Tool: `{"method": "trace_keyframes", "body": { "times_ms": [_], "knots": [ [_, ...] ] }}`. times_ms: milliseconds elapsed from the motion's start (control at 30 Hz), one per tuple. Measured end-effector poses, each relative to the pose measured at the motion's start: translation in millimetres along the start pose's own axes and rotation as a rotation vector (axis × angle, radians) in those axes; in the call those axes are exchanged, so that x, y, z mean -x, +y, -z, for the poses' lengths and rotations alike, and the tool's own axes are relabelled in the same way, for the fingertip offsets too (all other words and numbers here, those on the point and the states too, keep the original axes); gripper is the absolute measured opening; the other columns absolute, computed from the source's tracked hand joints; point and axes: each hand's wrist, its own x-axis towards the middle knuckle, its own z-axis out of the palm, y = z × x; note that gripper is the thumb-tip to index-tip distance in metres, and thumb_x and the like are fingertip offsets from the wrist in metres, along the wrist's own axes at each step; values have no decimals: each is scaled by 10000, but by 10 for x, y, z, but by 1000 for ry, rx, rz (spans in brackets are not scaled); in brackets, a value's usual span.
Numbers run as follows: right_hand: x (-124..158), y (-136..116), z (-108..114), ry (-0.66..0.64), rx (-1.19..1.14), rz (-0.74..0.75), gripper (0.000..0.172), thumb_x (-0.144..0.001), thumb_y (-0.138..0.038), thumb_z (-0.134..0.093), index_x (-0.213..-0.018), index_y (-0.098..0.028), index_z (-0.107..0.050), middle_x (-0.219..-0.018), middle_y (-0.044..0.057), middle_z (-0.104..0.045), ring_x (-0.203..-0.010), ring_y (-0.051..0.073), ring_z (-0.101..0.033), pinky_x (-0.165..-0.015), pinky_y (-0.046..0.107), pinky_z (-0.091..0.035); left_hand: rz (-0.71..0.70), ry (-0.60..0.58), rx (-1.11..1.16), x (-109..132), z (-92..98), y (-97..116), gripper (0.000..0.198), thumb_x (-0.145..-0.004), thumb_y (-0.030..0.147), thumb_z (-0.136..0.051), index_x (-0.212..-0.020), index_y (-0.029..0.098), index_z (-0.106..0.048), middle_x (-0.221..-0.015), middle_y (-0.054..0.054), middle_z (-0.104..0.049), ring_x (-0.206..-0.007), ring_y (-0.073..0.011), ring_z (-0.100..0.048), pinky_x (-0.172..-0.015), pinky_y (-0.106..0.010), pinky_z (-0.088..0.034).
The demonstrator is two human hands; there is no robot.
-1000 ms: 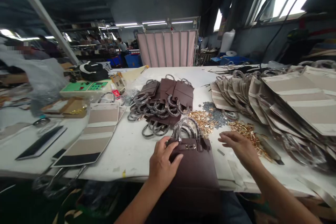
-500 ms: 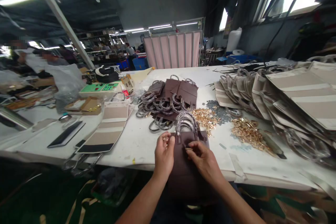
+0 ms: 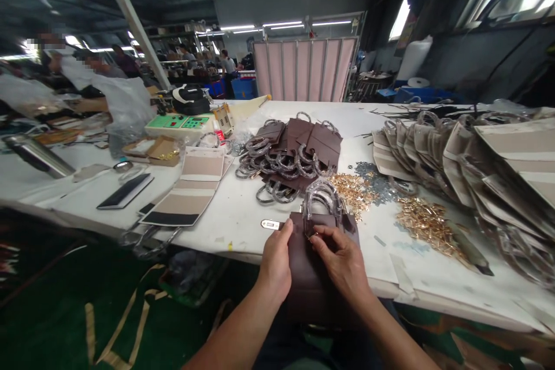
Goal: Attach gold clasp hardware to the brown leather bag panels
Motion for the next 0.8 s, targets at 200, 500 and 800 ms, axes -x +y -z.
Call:
{"method": "trace_keyframes", "body": {
  "times_ms": [200, 500, 800],
  "knots": [
    [27, -175, 34, 41, 111, 145, 173, -916, -365, -681, -984, -235, -773, -993, 51, -786, -905, 230, -739, -852, 345, -571, -46, -23, 38, 64, -70, -19, 400, -863, 465, -754, -1063, 119, -752, -1080, -106, -773, -1078, -240, -680, -1026, -372, -470],
    [88, -348, 48, 138, 290, 271, 151, -934, -310, -646, -986, -225, -761, -935, 51, -789, -821, 218, -751, -763, 322, -593, -64, -58, -1, 162, -114, -59, 383, -907, 495, -702, -1043, 139, -737, -1031, -78, -751, -1003, -219, -652, -933, -334, -464],
    [101, -429, 121, 162, 403, 335, 162, -956, -288, -604, -998, -221, -745, -921, 58, -785, -810, 215, -754, -767, 316, -603, -95, -145, -15, 241, -217, -61, 364, -929, 492, -674, -1065, 164, -756, -1116, -86, -759, -1132, -253, -645, -1044, -347, -439]
  ]
}}
